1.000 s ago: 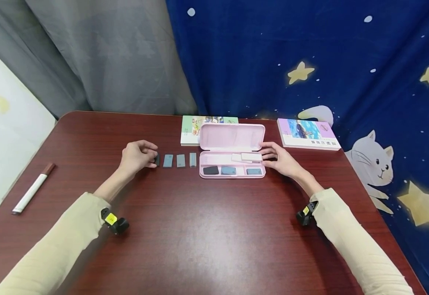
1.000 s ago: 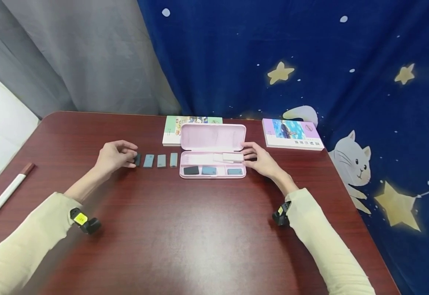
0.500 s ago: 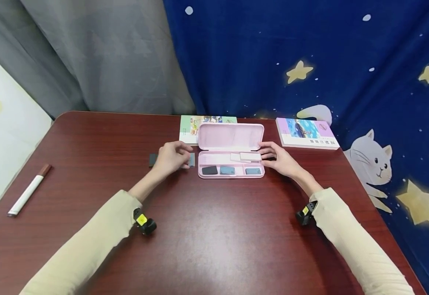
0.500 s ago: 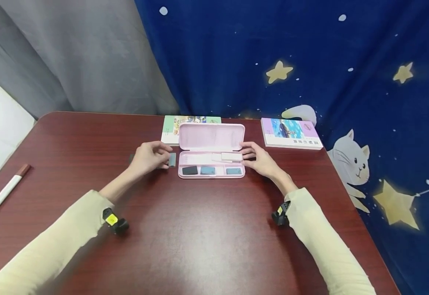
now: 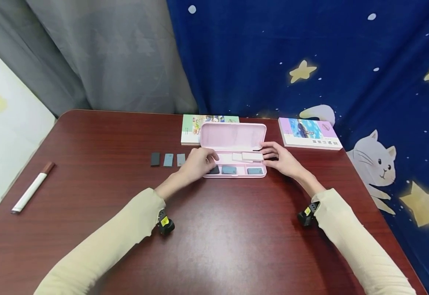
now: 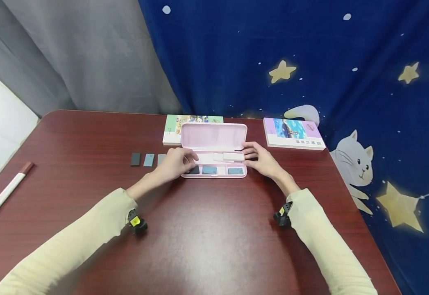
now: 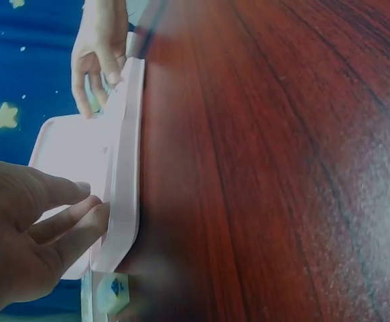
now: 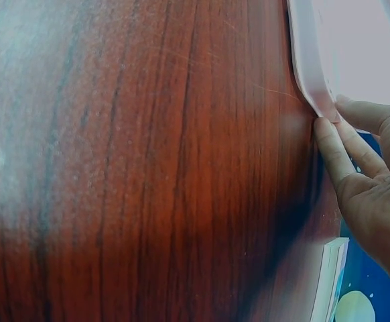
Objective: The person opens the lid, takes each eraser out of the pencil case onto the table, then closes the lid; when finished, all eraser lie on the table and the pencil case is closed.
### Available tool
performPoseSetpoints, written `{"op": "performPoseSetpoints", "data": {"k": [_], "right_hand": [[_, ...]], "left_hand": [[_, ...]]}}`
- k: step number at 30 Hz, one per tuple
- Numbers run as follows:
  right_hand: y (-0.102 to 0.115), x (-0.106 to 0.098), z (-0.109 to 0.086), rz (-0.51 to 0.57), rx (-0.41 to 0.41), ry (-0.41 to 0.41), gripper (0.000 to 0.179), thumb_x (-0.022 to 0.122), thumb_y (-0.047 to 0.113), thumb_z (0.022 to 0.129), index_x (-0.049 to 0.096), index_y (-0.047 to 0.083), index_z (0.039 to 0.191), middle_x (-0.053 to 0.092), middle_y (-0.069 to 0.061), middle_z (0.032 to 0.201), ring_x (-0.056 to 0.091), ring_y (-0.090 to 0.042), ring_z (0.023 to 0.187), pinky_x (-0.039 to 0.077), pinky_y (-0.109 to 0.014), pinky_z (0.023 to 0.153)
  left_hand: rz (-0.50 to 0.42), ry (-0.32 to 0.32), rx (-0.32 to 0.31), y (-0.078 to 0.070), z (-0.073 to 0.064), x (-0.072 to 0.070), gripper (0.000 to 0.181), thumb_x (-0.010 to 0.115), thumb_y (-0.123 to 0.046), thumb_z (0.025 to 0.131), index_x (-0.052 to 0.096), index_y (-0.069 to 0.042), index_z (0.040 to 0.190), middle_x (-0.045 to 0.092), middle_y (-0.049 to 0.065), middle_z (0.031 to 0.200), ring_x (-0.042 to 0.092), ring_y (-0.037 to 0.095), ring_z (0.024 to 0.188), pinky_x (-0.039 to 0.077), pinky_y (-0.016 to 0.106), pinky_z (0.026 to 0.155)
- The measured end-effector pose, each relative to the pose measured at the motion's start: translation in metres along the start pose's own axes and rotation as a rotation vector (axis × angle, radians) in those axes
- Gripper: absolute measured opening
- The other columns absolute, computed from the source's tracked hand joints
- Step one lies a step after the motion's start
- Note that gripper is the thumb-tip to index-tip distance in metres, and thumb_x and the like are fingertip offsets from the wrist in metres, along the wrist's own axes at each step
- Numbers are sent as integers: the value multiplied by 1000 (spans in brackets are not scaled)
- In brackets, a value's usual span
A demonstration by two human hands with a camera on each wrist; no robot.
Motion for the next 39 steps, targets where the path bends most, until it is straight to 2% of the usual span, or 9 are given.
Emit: {"op": "performPoseSetpoints", "data": {"k": [3, 6, 11, 18, 21, 24, 31, 36, 39], "right_hand": [[1, 2, 1, 7, -6, 5, 58, 64, -8, 88, 40, -3, 140, 54, -27, 126, 54, -38, 113, 43, -51, 98], [3, 3, 1, 17, -13, 7, 57, 64, -8, 88, 40, -3, 140, 54, -27, 126, 54, -39, 112, 43, -52, 98], [5, 3, 1, 28, -18, 2, 57, 64, -8, 88, 40, -4, 140, 53, -29, 126, 54, -41, 112, 42, -54, 98], [3, 0, -4, 11, -12, -14, 56, 64, -8, 88, 41, -5, 138, 54, -29, 124, 55, -41, 110, 49, -38, 94], [4, -1, -5, 20, -11, -10, 55, 63, -9, 88, 41, -6, 138, 54, -29, 125, 54, -41, 111, 47, -42, 96], [6, 0, -4, 25, -16, -4, 55, 63, -10, 88, 41, -7, 138, 53, -29, 125, 54, -42, 112, 44, -49, 97], [8, 2, -3, 27, -22, 2, 56, 63, -9, 88, 40, -7, 139, 52, -30, 126, 54, -42, 112, 48, -41, 96], [6, 2, -3, 30, -15, 0, 55, 63, -10, 88, 40, -7, 138, 53, -30, 126, 54, -42, 112, 45, -49, 97], [4, 1, -3, 27, -19, -8, 54, 63, -10, 88, 42, -6, 137, 53, -29, 125, 54, -41, 111, 45, -48, 97]], "left_hand": [[69, 11, 36, -4, -1, 4, 8, 68, 3, 84, 71, -1, 90, 63, 4, 73, 58, 15, 68, 50, 27, 60], [144, 38, 42, -6, -2, 8, 7, 70, 2, 83, 70, -2, 88, 61, 2, 71, 57, 15, 67, 50, 28, 60], [266, 63, 38, -12, -3, 10, 10, 73, 2, 81, 67, -5, 76, 60, 1, 70, 58, 16, 68, 51, 32, 61], [388, 63, 44, -19, -2, 14, 23, 74, -1, 80, 60, -10, 65, 61, 5, 74, 62, 23, 73, 52, 37, 60], [421, 54, 34, -19, 0, 16, 29, 75, 0, 78, 55, -11, 60, 60, 5, 73, 63, 23, 74, 53, 37, 58], [428, 63, 15, -19, -1, 17, 29, 74, 1, 78, 54, -11, 61, 60, 7, 73, 63, 24, 76, 53, 38, 58], [349, 90, 6, -16, -1, 15, 20, 71, 5, 78, 58, -5, 67, 57, 6, 71, 57, 21, 72, 51, 34, 63], [324, 113, 14, -14, 0, 15, 13, 69, 5, 80, 63, -4, 73, 59, 5, 75, 58, 20, 76, 52, 33, 66], [317, 118, 16, -14, 0, 14, 12, 69, 3, 81, 63, -4, 74, 58, 5, 76, 58, 20, 76, 51, 32, 66]]}}
Point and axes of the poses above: each hand's wrist, its own z-axis towards the middle knuckle, its own x-axis out of the palm, y = z × x, the point moved 6 cm from there along z, towards the middle knuckle
